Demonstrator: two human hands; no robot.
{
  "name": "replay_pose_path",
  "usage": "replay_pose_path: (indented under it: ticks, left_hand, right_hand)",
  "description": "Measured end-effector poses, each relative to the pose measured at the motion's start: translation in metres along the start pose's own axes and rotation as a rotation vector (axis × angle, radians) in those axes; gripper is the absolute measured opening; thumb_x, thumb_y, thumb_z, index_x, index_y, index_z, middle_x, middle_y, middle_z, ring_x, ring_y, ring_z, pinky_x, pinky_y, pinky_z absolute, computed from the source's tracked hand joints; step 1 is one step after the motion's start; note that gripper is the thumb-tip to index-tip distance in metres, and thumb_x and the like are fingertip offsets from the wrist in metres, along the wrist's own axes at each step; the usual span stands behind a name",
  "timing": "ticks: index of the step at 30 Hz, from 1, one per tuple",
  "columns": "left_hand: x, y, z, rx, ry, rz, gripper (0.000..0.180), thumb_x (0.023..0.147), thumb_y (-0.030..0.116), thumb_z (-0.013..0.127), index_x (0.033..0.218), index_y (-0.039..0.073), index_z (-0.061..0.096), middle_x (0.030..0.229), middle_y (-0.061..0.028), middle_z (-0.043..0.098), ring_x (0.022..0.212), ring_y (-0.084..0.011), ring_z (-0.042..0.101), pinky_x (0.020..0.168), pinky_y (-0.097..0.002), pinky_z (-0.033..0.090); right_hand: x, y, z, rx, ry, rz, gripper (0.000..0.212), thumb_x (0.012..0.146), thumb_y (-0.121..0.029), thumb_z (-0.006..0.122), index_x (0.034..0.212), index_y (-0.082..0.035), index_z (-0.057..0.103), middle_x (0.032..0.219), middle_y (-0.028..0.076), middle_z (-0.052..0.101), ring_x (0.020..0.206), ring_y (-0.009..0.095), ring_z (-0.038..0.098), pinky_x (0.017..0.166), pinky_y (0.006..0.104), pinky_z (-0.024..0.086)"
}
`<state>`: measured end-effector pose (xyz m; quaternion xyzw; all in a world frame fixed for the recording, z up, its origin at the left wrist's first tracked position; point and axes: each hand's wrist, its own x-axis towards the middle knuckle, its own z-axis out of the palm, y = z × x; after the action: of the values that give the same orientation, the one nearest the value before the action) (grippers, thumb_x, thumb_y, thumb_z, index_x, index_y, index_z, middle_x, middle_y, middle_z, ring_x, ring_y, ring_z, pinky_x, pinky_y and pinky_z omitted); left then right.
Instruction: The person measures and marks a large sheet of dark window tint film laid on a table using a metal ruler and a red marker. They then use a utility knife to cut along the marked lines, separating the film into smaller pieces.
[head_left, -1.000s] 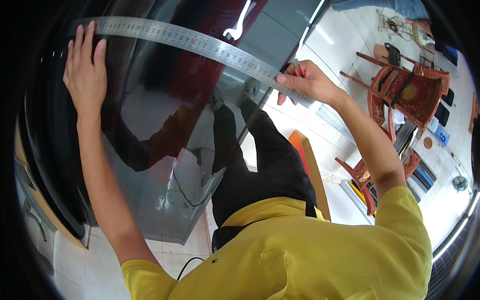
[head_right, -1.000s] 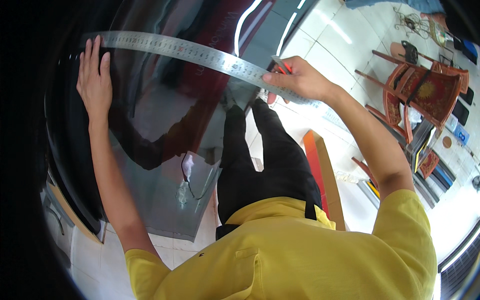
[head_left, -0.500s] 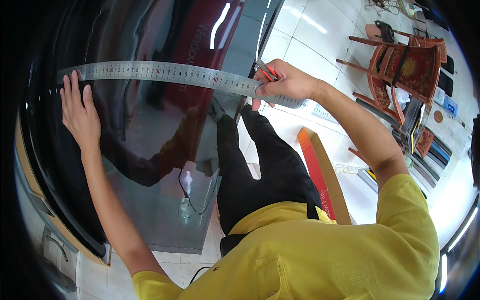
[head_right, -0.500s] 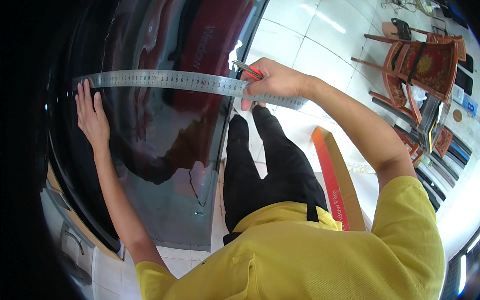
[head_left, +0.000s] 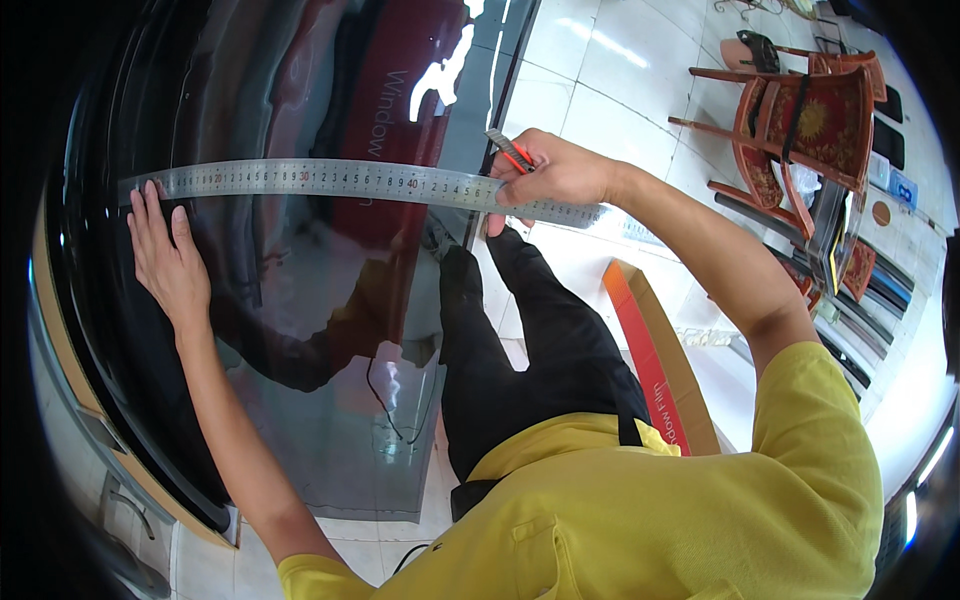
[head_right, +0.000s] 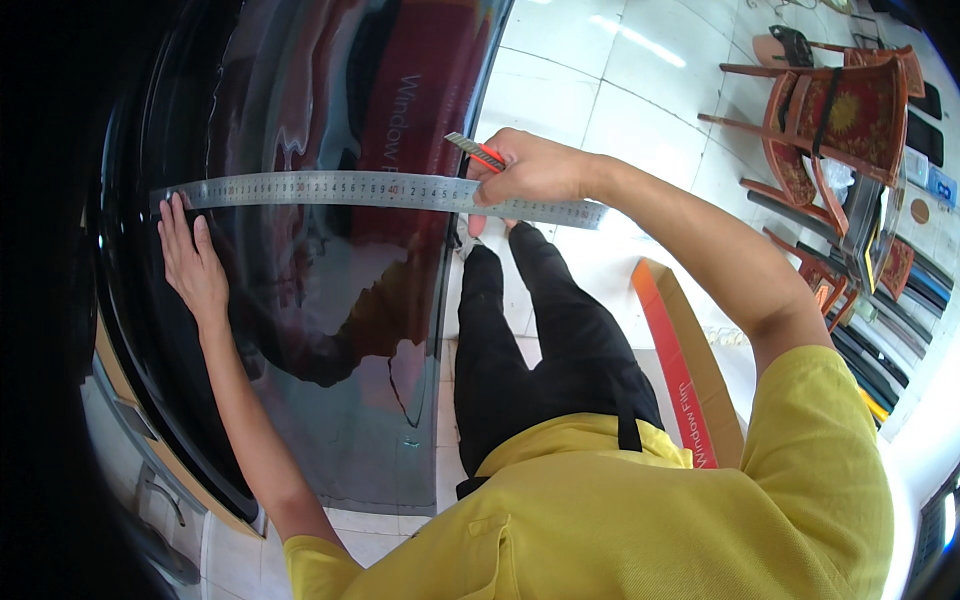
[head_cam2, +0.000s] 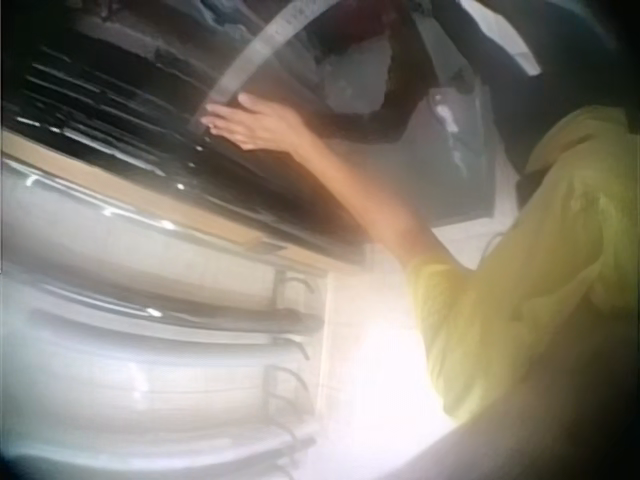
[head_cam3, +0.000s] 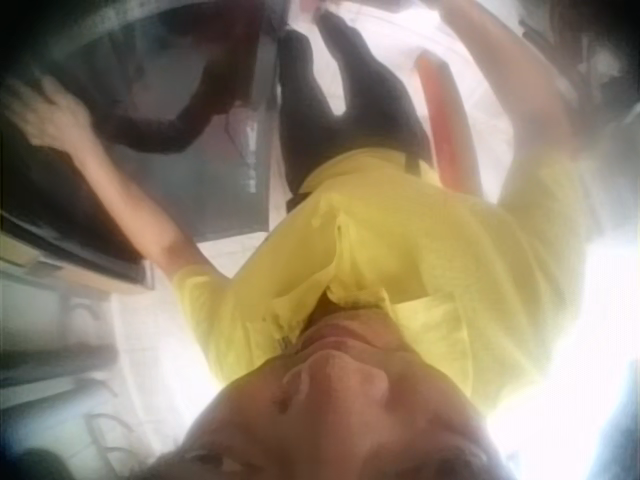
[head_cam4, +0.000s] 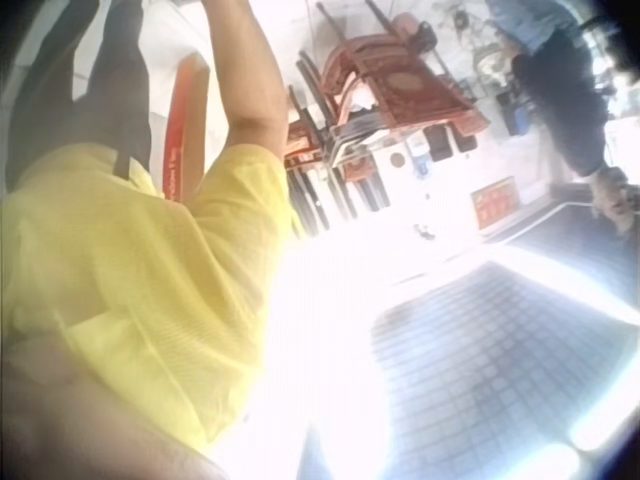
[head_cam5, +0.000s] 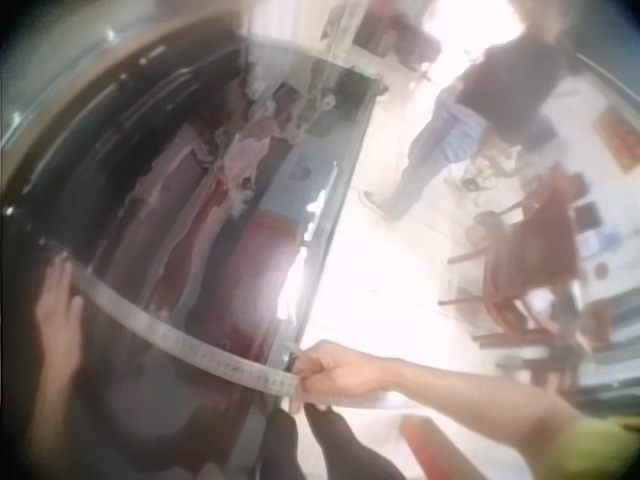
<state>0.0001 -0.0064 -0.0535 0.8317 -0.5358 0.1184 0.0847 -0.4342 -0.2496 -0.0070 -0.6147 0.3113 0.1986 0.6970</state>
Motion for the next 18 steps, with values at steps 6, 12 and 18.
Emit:
replay_pose_path:
  ticks: [6,12,18]
  left_hand:
    - [0.0022,0.005,-0.0028,-0.048,0.022,0.022,0.054,0.114,0.042,0.045,0.163,0.018,0.048,0.168,-0.0147,0.043,0.155,-0.0413,0.04,0.124,-0.0521,0.034]
    - [0.0027,0.0087,-0.0075,-0.048,0.011,0.007,0.052,0.114,0.043,0.045,0.162,0.023,0.049,0.167,-0.0163,0.045,0.154,-0.0433,0.041,0.122,-0.0541,0.035]
    - [-0.0008,0.0093,-0.0091,-0.03,0.003,-0.031,0.048,0.114,0.041,0.046,0.159,0.025,0.054,0.167,-0.0124,0.047,0.154,-0.0384,0.041,0.121,-0.0549,0.034]
  right_hand:
    - [0.0002,0.0039,0.0025,0.052,0.002,-0.022,0.024,0.088,-0.015,0.068,0.094,0.007,0.075,0.094,0.02,0.08,0.079,0.021,0.072,0.075,0.0327,0.058]
    - [-0.0045,-0.0016,0.0012,0.063,-0.017,0.007,0.024,0.09,-0.016,0.066,0.094,0.005,0.075,0.096,0.017,0.081,0.076,0.02,0.07,0.074,0.0327,0.057]
    - [-0.0034,0.0,0.0037,0.044,-0.029,0.066,0.039,0.098,-0.034,0.063,0.105,0.002,0.077,0.095,0.015,0.081,0.074,0.017,0.069,0.073,0.0312,0.054]
